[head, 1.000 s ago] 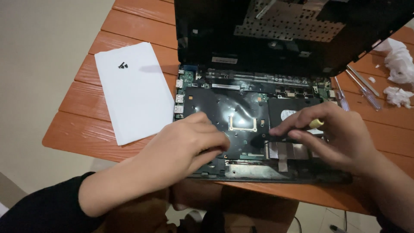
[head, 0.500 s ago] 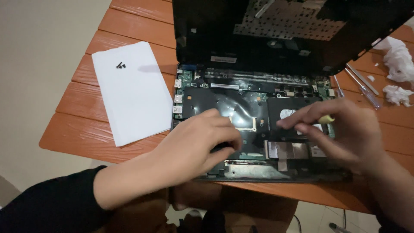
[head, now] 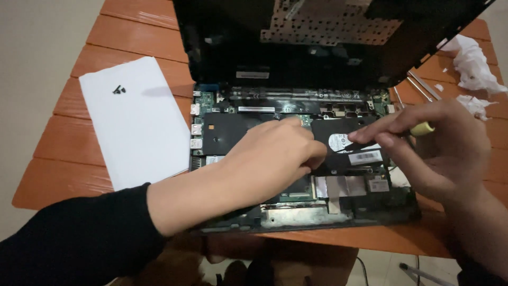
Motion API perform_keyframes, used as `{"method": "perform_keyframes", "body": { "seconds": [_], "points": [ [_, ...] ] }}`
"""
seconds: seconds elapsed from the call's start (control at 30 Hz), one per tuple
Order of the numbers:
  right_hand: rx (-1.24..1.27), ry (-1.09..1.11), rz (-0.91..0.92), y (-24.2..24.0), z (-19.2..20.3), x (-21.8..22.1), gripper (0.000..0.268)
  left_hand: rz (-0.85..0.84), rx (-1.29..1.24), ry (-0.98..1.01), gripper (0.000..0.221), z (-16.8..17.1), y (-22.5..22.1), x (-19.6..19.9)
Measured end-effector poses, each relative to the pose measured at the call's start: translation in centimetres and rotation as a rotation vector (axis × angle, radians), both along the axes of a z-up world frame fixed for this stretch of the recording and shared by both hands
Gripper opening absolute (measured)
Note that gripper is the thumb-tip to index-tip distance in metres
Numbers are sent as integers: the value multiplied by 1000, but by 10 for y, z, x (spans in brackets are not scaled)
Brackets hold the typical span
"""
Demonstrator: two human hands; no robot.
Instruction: Repairing internal circuitry and components of a laptop using a screwdriver and manual manipulation.
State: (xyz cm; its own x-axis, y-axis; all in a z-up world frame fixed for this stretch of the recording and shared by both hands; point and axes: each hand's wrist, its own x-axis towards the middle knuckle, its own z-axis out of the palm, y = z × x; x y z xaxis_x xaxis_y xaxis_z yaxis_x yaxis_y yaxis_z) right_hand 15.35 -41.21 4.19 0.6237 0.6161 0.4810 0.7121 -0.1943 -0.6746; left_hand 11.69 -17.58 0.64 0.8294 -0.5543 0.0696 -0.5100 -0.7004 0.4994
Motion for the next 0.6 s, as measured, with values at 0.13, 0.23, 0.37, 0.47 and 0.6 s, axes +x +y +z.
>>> {"method": "perform_keyframes", "body": {
  "seconds": [0.13, 0.23, 0.37, 0.47, 0.6],
  "points": [
    [-25, 3, -2, 2, 3, -3, 17, -19, -18, -63, 13, -6, -2, 1],
    [8, 58, 53, -1, 0, 0, 18, -39, -50, -109, 15, -7, -3, 1],
    [31, 44, 32, -1, -1, 0, 18, -66, -25, -112, 13, -6, -1, 2],
    [36, 36, 66, -1, 1, 2, 17, -79, -11, -97, 20, -2, -1, 1],
    [20, -5, 69, -1, 0, 2, 18, -83, 9, -77, 21, 0, -1, 0]
  ]
}}
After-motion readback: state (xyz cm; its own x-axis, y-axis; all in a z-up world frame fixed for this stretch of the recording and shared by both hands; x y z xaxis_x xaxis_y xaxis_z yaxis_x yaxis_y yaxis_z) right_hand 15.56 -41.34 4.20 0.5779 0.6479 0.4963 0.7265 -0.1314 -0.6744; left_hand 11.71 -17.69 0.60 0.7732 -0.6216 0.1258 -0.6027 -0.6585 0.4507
